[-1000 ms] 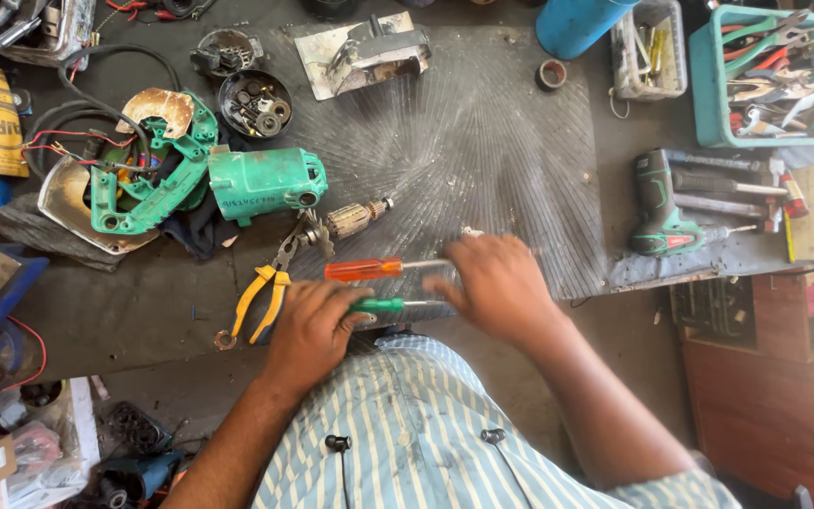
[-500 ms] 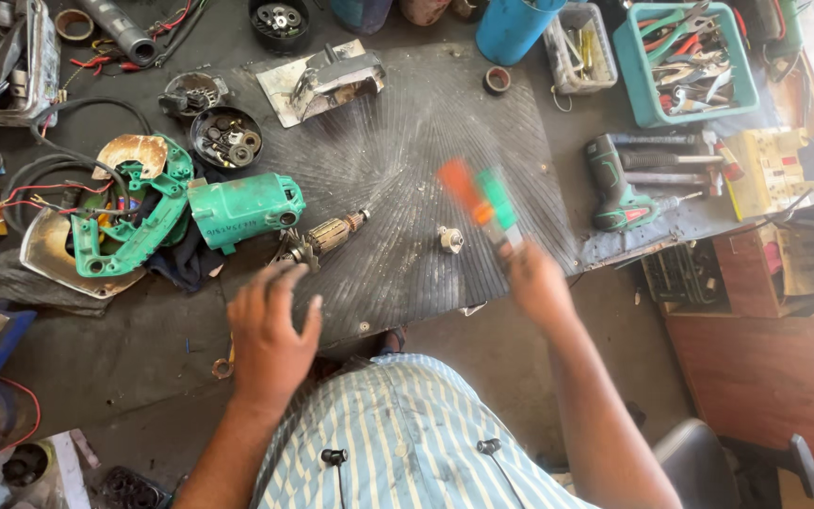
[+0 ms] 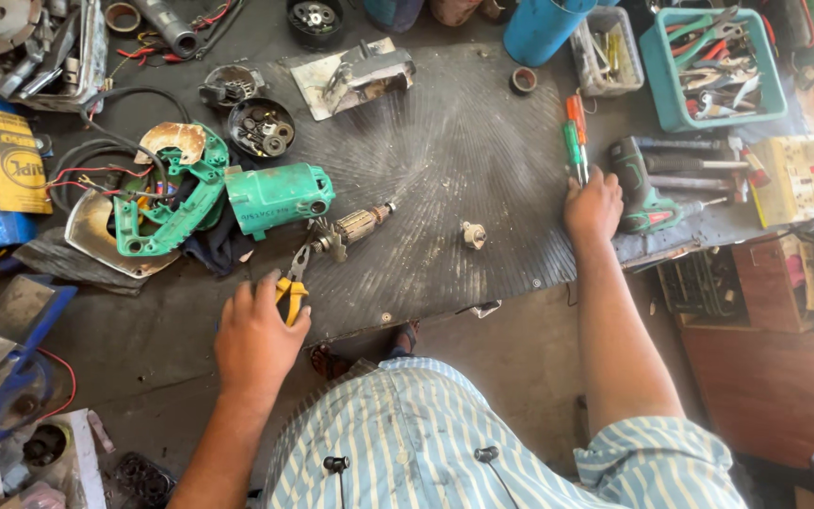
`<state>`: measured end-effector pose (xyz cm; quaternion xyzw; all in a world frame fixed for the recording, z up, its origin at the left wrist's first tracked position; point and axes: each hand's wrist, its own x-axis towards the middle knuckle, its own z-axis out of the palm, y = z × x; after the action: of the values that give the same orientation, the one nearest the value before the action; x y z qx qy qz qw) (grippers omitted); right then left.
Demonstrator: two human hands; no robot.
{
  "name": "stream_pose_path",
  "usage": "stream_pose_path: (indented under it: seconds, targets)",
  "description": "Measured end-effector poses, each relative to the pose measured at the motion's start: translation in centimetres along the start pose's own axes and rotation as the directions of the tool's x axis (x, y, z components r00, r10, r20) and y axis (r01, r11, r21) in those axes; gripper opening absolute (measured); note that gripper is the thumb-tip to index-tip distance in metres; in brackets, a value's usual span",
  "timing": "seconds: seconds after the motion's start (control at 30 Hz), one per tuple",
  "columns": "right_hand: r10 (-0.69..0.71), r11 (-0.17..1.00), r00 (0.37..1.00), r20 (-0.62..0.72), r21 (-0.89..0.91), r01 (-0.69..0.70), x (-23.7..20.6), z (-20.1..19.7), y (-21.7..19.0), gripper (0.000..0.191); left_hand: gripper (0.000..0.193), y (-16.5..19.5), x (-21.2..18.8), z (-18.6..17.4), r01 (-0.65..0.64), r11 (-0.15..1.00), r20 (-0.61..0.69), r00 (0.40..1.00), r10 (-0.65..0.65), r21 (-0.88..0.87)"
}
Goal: The person disassembles a circular saw at a workbench. They use a screwdriver to unscrew components from the motor housing, pry at the housing, tap parts with a hammer, use pliers, and separate the armature and other internal parts from the casing, laying pieces on the bench.
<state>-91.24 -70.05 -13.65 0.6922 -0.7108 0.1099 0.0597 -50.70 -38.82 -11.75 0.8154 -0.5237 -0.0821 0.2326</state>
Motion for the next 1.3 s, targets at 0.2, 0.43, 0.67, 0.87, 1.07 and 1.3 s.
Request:
stream_pose_path:
  seconds: [0.2,0.43,0.67,0.87,1.07,1.3]
  targets:
    - [-0.077,0.984,0.970,-0.229,0.138,0.111,-4.1,-1.0,-1.0,0.049,0.050,-3.2,-0.4,-1.3,0.573,0.744,0.598,0.744,-0.297,-0.344]
    - [-0.054,0.542,0.987,0.151,0.835,-0.098,-15.4,-4.2,-7.5,0.042,0.047,1.0,-1.8,-0.1,0.524,0.416,0.608,0.788,0.094,-0.743]
    - [-0.647,-0.225,0.553,0.524,0.562,-0.796,-13.9,-8.9,-5.8,0.071,0.056,16.9,3.3,1.0,0.032,0.663,0.406,0.812,0.420,-0.748]
    - [-0.138,0.360,0.731,0.669,0.721,-0.592,-2.5,-8.1,-0.7,0.075,0.039,23.7,8.1,2.9,-0.185,0.738,0.225,0.880,0.418,-0.648]
    - [-0.257,0.934,0.948,0.189,0.299,0.193,5.8,-2.8,5.4,0.082,0.049,21.9,11.0,7.1,-0.340,0.933,0.013,0.940,0.341,0.120]
    - [-0.436,0.900,0.893,0.115,0.058,0.432,7.5,1.0,9.3,0.062,0.066,20.6,10.7,8.8,-0.355,0.699,0.187,0.933,0.307,0.621]
